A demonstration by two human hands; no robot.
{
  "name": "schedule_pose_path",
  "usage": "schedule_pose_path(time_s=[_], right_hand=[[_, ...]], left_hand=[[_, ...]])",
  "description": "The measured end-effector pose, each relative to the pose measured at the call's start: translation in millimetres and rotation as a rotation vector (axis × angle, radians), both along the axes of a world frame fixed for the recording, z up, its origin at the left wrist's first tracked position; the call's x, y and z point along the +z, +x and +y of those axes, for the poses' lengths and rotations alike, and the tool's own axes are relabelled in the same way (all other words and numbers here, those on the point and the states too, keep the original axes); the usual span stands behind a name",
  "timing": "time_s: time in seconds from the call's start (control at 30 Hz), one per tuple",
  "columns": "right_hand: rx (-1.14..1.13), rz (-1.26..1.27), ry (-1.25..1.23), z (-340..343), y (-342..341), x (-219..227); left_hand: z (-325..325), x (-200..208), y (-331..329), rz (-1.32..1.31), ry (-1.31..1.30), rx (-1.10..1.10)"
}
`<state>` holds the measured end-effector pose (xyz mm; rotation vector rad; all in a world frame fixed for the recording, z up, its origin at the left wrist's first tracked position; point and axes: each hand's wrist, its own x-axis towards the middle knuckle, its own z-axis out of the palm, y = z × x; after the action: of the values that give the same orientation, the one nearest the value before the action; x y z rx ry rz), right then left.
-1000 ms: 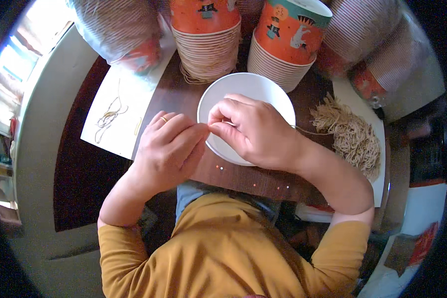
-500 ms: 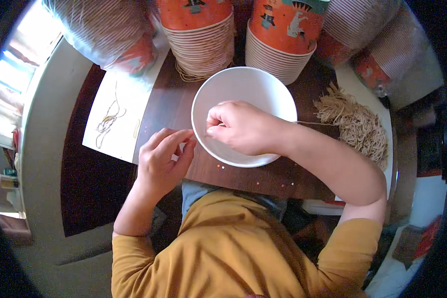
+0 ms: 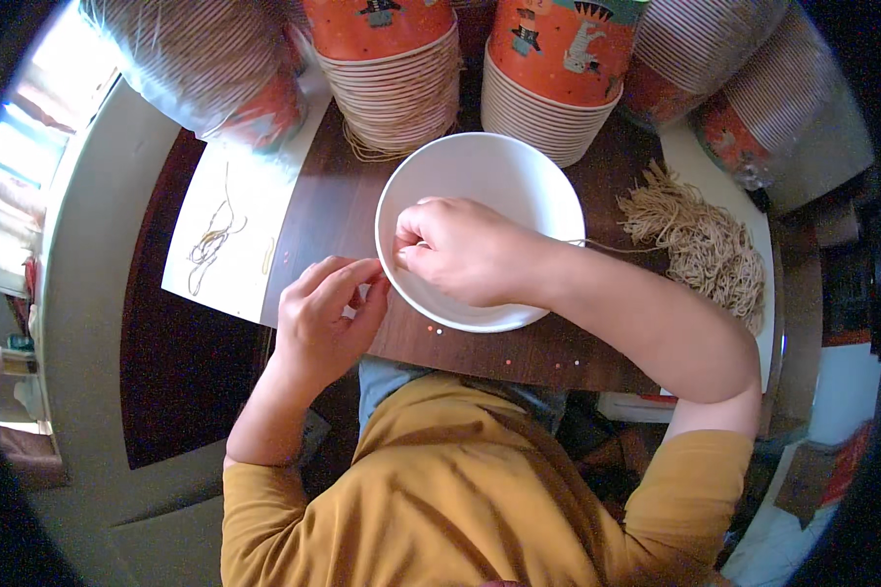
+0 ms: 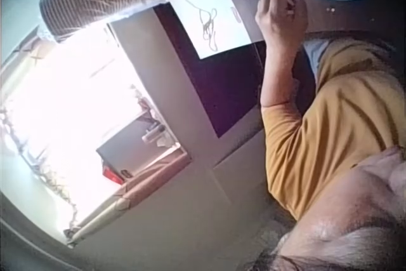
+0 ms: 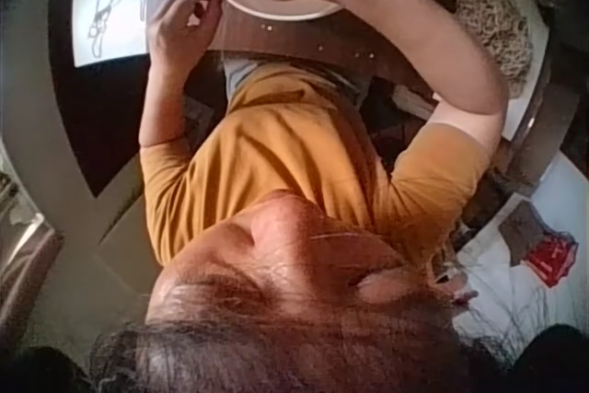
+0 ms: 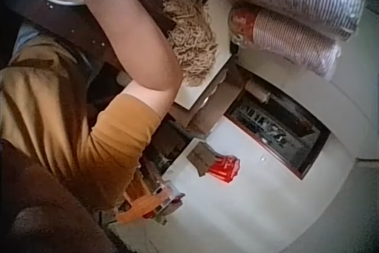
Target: The person threads a string through pre-punched holes in the rim of paper buckets to create handles.
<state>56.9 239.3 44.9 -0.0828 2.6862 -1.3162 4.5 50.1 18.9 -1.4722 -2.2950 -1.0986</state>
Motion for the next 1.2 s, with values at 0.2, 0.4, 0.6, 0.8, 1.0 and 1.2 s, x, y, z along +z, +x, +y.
schedule_pose_path(time_s=[0.2,0.4,0.6,0.8,1.0,1.2], right_hand=[[-0.022,0.040,-0.011,-1.3,-0.3,-5.4],[-0.070,0.045,0.005,-2.2,1.4,-3.9],[-0.093,-0.040,-0.018,-5.0,1.8,1.5],[-0.067,-0.061,-0.014,-3.4,0.7,-4.7],[-0.031,0.078,0.052,-3.2,2.6,-7.0],[-0.058,-0.002,-0.018,-5.0,1.7,-0.8]], left_hand=[[1.1,-1.2,0.7,-0.014,0.004,-0.001],[0.4,-1.1,1.5,-0.038,-0.001,0.001],[-0.7,0.1,1.6,-0.032,-0.015,0.007],[1.5,0.7,2.6,-0.026,-0.018,0.015],[0.6,0.0,2.1,-0.029,-0.009,-0.001],[0.0,-1.1,1.7,-0.010,0.000,-0.012]])
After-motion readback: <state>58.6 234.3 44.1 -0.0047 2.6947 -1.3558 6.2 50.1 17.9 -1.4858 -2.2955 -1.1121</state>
